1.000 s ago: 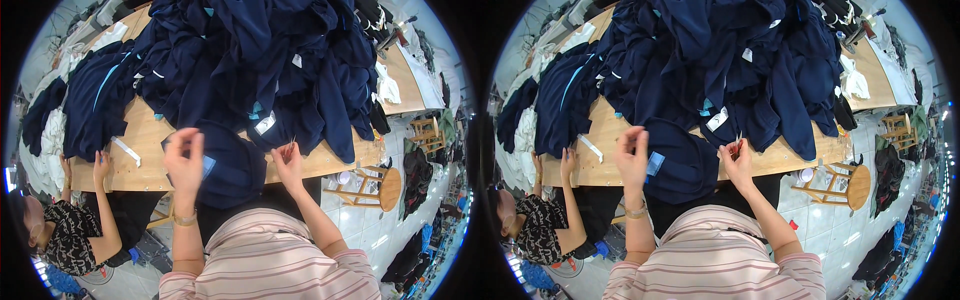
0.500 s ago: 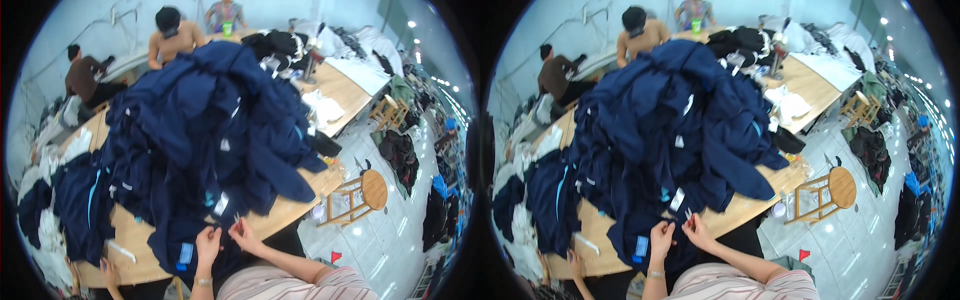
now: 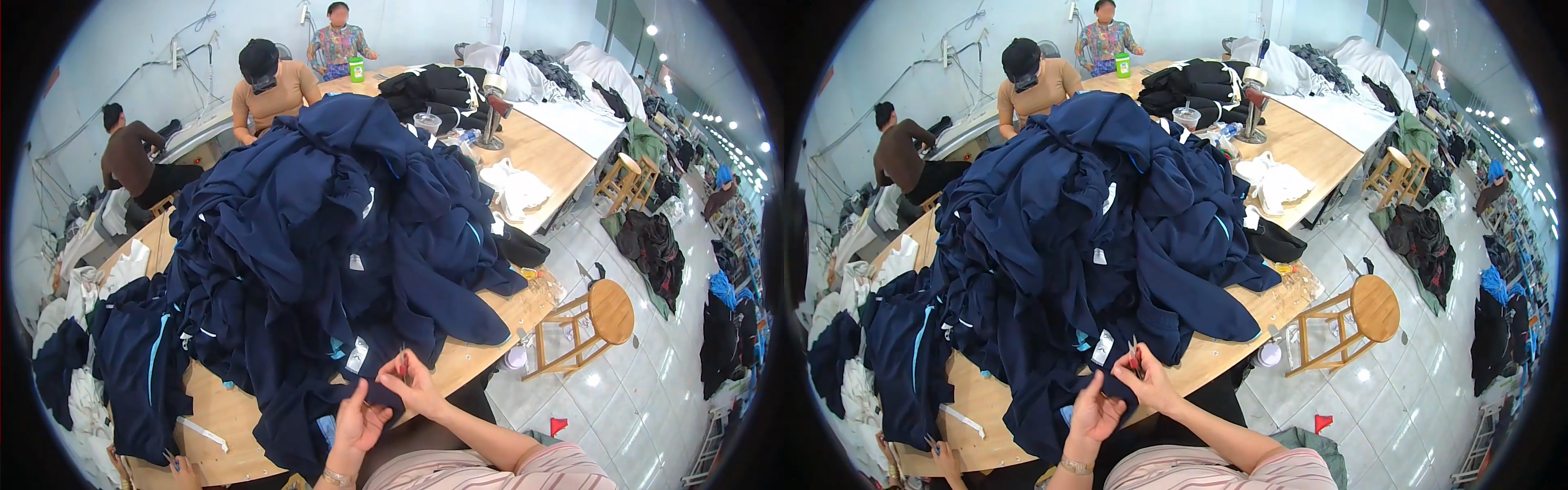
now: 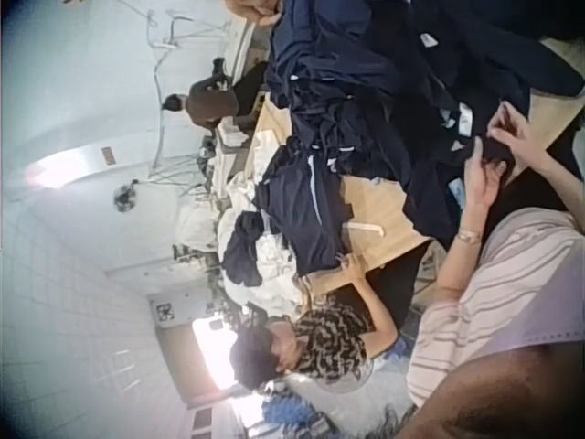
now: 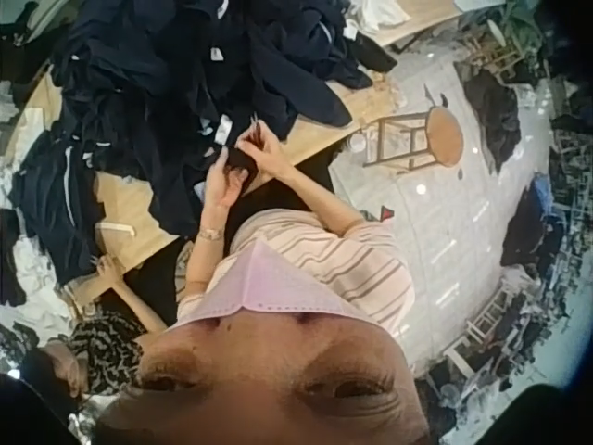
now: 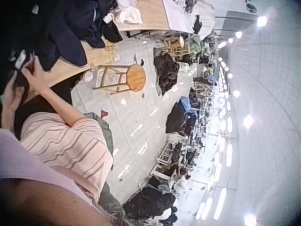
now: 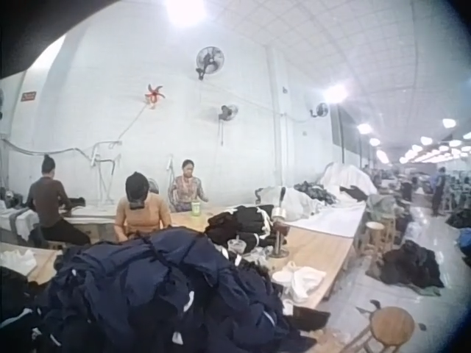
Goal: The recorder is using small scissors to trim loose threads and tags from blue garments at a manufacturing workbench.
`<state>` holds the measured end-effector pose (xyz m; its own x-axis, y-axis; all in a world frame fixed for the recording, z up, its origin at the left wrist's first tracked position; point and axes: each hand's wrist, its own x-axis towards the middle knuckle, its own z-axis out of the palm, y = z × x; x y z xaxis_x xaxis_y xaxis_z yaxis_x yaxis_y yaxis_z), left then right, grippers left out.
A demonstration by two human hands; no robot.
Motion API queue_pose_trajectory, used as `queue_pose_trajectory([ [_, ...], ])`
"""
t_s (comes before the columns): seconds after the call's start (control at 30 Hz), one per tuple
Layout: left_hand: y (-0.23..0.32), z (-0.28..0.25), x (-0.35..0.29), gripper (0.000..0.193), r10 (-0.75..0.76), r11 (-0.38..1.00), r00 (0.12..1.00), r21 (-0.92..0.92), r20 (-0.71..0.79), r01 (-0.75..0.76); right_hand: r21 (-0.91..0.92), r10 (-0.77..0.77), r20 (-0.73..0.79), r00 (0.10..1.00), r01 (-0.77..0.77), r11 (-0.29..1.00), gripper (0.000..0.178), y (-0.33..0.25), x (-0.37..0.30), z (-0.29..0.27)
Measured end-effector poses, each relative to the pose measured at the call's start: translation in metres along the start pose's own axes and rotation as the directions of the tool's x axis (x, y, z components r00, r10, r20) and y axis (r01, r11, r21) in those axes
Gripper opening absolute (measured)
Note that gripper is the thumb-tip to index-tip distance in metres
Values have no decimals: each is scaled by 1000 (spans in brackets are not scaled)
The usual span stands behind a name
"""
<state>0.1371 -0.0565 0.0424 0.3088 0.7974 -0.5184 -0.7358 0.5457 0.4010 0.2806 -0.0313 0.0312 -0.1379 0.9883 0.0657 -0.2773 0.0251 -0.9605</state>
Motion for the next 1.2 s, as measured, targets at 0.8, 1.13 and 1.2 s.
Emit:
queue_pose_trajectory([
  [0.8, 17, 7, -13, 27, 358, 933, 925, 3, 124, -361, -389, -162, 153, 975, 210, 897, 22, -31, 23, 28],
  [1.13, 25, 10, -16, 23, 396, 916, 914, -112, 91, -385, 27, -34, -74, 997, 36, 999, 18, -26, 27, 10],
  [1.2, 25, 9, -15, 22, 423, 903, 899, -130, 114, -409, -79, -73, -28, 997, 71, 994, 20, -20, 26, 6],
])
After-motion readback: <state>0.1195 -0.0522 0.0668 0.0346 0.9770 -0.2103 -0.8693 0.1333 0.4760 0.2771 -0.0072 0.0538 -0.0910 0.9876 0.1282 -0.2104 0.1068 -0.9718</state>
